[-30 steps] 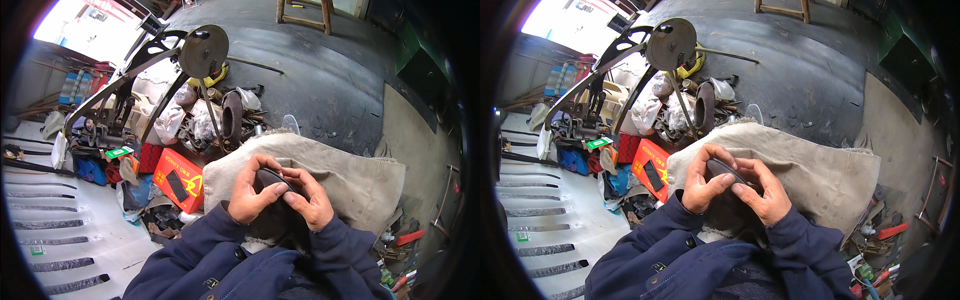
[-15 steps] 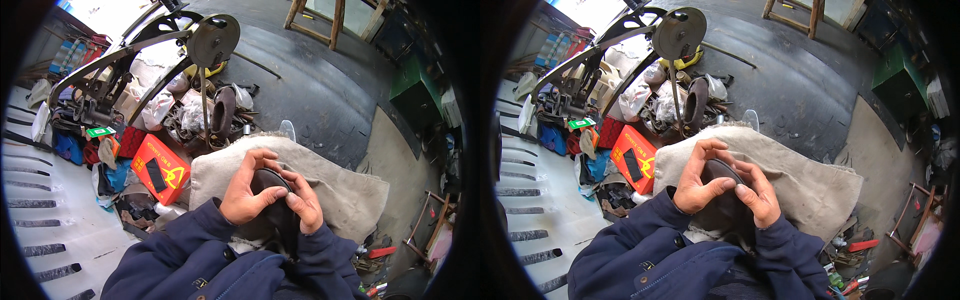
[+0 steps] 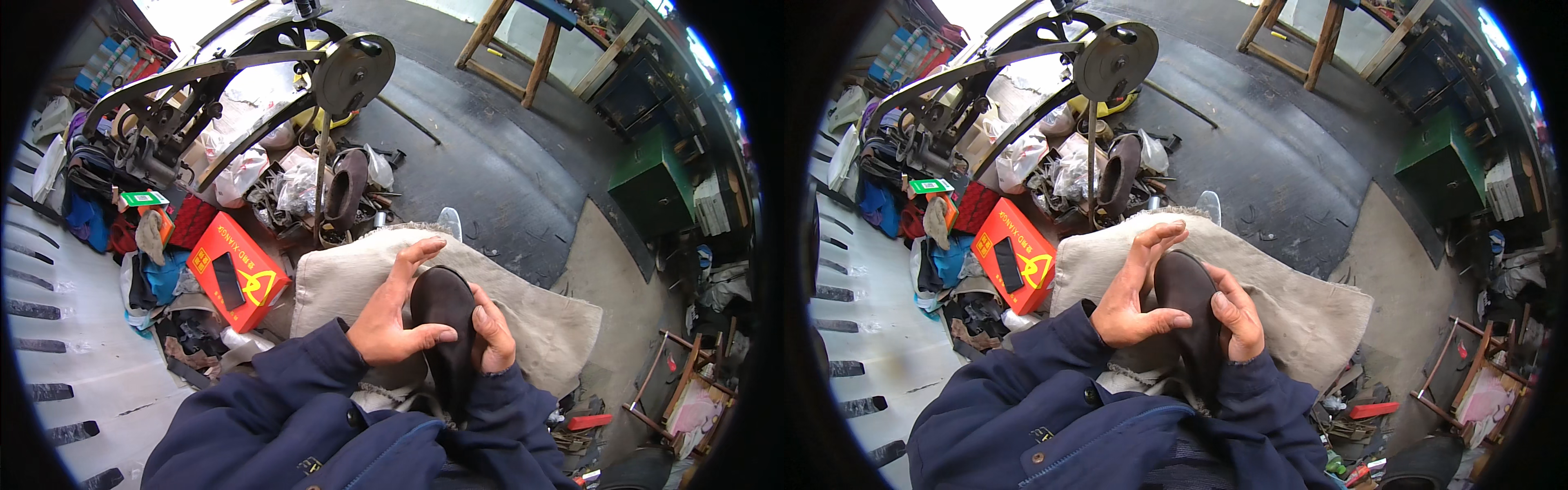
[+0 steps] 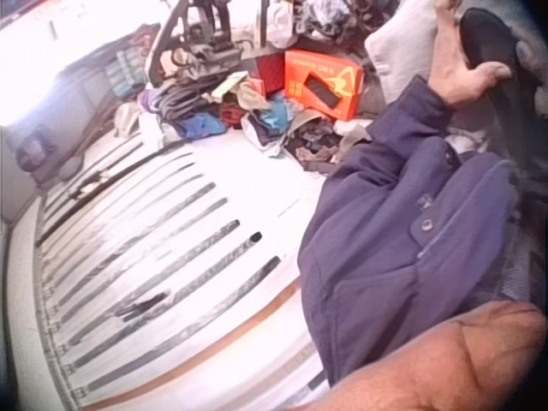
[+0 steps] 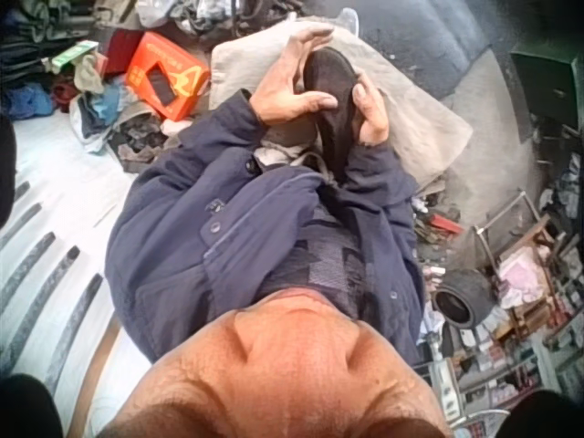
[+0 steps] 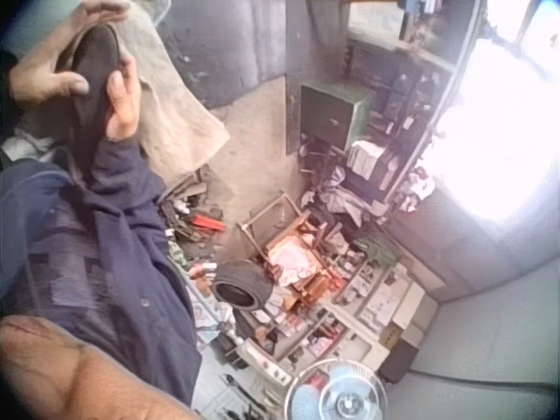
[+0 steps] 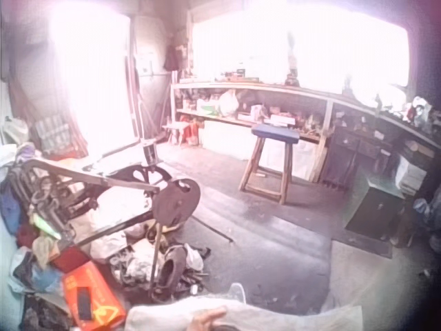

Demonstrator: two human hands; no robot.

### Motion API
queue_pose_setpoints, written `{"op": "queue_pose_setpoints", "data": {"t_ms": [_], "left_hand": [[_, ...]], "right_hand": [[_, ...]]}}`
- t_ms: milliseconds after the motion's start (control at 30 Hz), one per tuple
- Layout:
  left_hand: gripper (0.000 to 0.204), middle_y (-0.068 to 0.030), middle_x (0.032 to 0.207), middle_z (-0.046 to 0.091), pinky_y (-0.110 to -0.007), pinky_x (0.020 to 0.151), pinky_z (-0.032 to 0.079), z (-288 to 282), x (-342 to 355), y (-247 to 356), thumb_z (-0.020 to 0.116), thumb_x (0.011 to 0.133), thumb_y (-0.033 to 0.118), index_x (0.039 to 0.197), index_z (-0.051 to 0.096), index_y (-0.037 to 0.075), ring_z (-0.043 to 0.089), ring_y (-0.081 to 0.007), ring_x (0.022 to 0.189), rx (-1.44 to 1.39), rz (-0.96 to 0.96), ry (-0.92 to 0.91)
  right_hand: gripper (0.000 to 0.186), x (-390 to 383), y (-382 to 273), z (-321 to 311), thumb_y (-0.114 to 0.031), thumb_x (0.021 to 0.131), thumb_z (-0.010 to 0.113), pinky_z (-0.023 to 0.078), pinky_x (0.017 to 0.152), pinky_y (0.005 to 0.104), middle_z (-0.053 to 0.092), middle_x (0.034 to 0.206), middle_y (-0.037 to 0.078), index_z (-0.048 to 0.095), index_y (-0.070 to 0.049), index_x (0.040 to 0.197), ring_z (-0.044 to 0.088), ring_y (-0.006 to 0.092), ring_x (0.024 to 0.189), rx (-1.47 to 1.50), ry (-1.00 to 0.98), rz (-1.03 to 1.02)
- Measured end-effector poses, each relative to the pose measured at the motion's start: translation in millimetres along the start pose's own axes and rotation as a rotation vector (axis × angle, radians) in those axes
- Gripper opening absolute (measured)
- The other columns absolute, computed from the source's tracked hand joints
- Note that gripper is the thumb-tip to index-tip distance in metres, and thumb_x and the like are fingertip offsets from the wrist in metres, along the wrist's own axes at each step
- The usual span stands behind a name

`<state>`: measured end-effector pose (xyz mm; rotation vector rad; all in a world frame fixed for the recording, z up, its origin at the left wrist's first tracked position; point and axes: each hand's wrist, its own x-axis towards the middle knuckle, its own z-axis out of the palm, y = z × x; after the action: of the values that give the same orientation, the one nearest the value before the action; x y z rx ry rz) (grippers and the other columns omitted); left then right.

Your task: The person applies glue to a black slipper sole and presses the edges together to bond them. They repeat the process on different sections of the sole, holding the parts until the adhesive sets.

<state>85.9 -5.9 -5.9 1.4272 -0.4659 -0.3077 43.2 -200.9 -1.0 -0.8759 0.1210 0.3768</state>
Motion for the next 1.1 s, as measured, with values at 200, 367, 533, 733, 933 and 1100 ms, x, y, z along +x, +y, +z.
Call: {"op": "queue_pose_setpoints", "data": {"t_ms": [200, 367, 533, 733, 933, 1100], "left_hand": [[0.125, -0.0204, 0.168, 0.023, -0.044, 0.126, 0.026, 7, -3, 4, 0.095, 0.076, 0.026, 0.165, 0.01, 0.004, 0.027, -0.0335, 0.157, 0.0, -0.074, -0.096], [0.131, -0.0254, 0.165, 0.029, -0.045, 0.121, 0.036, 22, -4, 7, 0.096, 0.07, 0.021, 0.165, 0.008, 0.003, 0.032, -0.0368, 0.154, 0.248, 0.023, -0.097], [0.108, -0.0276, 0.161, 0.035, -0.043, 0.121, 0.037, 34, -6, 10, 0.077, 0.077, 0.005, 0.165, 0.014, 0.003, 0.038, -0.0424, 0.15, 0.348, 0.056, -0.073], [0.091, -0.0279, 0.15, 0.049, -0.043, 0.112, 0.045, 47, -2, 11, 0.068, 0.075, 0.002, 0.158, 0.031, 0.0, 0.05, -0.0451, 0.137, 0.498, 0.201, 0.091], [0.083, -0.0259, 0.127, 0.065, -0.044, 0.094, 0.056, 50, 7, 10, 0.076, 0.072, 0.005, 0.149, 0.045, 0.0, 0.067, -0.0418, 0.112, 0.625, 0.381, 0.218], [0.084, -0.027, 0.12, 0.068, -0.044, 0.09, 0.057, 51, 4, 7, 0.077, 0.07, 0.002, 0.148, 0.046, 0.0, 0.07, -0.0418, 0.104, 0.602, 0.359, 0.203]], "right_hand": [[0.066, -10, -8, 6, -0.034, 0.098, 0.061, 0.044, 0.112, 0.0367, 0.058, 0.141, 0.02, 0.044, 0.007, 0.146, 0.06, 0.0261, 0.127, -0.01, 0.09, -0.119], [0.06, -17, -9, 2, -0.034, 0.102, 0.06, 0.049, 0.108, 0.0363, 0.061, 0.137, 0.02, 0.046, 0.006, 0.144, 0.065, 0.0264, 0.12, 0.03, 0.143, -0.196], [0.054, -29, -9, 1, -0.029, 0.105, 0.057, 0.049, 0.108, 0.0371, 0.061, 0.136, 0.019, 0.046, 0.006, 0.144, 0.065, 0.0257, 0.119, 0.023, 0.146, -0.236], [0.047, -37, 0, 6, -0.022, 0.106, 0.057, 0.045, 0.111, 0.035, 0.061, 0.138, 0.015, 0.049, 0.004, 0.143, 0.06, 0.0222, 0.126, 0.023, 0.212, -0.282], [0.046, -43, -3, 15, -0.022, 0.106, 0.058, 0.046, 0.108, 0.033, 0.061, 0.136, 0.013, 0.048, 0.002, 0.144, 0.061, 0.0211, 0.123, 0.012, 0.175, -0.299], [0.048, -49, 2, 17, -0.025, 0.106, 0.06, 0.047, 0.106, 0.0313, 0.061, 0.133, 0.012, 0.048, 0.002, 0.144, 0.061, 0.0192, 0.12, -0.029, 0.193, -0.293]]}}
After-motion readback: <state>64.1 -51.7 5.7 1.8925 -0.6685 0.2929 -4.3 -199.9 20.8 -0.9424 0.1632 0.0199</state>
